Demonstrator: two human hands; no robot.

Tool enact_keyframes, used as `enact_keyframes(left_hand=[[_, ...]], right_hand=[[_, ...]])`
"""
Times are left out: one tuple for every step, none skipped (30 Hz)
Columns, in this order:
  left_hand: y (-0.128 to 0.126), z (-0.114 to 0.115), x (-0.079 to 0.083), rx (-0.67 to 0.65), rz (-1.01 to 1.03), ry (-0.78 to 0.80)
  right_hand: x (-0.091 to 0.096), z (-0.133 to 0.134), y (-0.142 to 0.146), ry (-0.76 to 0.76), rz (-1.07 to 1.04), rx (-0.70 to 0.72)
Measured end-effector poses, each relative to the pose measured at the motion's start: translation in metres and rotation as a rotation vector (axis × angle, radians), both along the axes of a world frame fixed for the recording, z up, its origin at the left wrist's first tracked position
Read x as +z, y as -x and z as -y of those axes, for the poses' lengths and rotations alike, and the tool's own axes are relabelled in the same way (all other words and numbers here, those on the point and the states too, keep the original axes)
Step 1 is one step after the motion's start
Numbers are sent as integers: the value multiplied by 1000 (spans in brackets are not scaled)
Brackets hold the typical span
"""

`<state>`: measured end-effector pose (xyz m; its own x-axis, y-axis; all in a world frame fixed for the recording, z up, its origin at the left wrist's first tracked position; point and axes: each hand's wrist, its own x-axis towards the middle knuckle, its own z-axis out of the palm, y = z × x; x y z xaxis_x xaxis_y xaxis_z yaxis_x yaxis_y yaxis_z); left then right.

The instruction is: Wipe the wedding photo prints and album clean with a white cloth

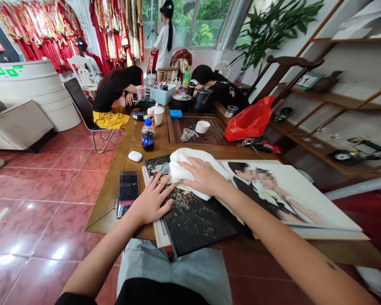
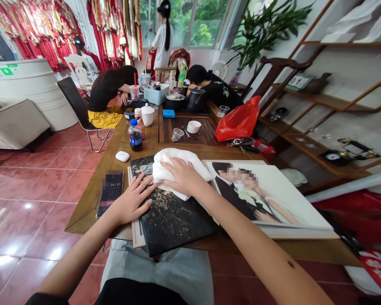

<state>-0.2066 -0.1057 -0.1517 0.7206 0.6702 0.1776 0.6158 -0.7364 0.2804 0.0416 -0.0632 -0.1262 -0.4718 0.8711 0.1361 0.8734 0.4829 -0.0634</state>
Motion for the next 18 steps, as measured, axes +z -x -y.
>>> enact_keyframes(left_hand=[[0,0,0,2,1,2],[0,0,0,3,2,3],[0,0,0,3,2,3],[0,0,0,2,2,1],[0,0,0,1,2,0],[-1,0,0,1,1,-2],[-1,0,0,2,-2,-1],[-1,0,1,2,-8,2],[-1,0,1,2,-15,6],[-1,0,2,2,-24,10],[-1,0,3,1,-32,14],[-1,0,4,-1,-38,16],[-1,0,5,-2,-40,17],[-1,0,5,-2,-40,17],[-1,0,5,-1,-36,15],[-1,0,5,0,-31,13],[-1,0,4,0,-26,10],[-1,0,4,0,-21,6]], right_hand=[[1,-6,2,3,-5,-2],[1,-11,4,7,-10,-5],[1,-16,6,11,-16,-7],[1,-20,8,14,-21,-10],[1,-24,10,19,-25,-12],[0,-27,13,22,-30,-15],[0,-31,16,26,-34,-19],[-1,-33,19,28,-39,-22],[-2,-36,23,30,-43,-26],[-3,-39,27,30,-48,-29],[-3,-41,32,30,-52,-31],[-3,-44,37,30,-57,-30],[-3,-46,43,31,-61,-26],[-3,-49,48,34,-65,-17],[-3,-51,53,38,-69,-6],[-2,-54,57,42,-73,9],[-1,-56,61,48,-77,30],[1,-58,63,54,-79,58]])
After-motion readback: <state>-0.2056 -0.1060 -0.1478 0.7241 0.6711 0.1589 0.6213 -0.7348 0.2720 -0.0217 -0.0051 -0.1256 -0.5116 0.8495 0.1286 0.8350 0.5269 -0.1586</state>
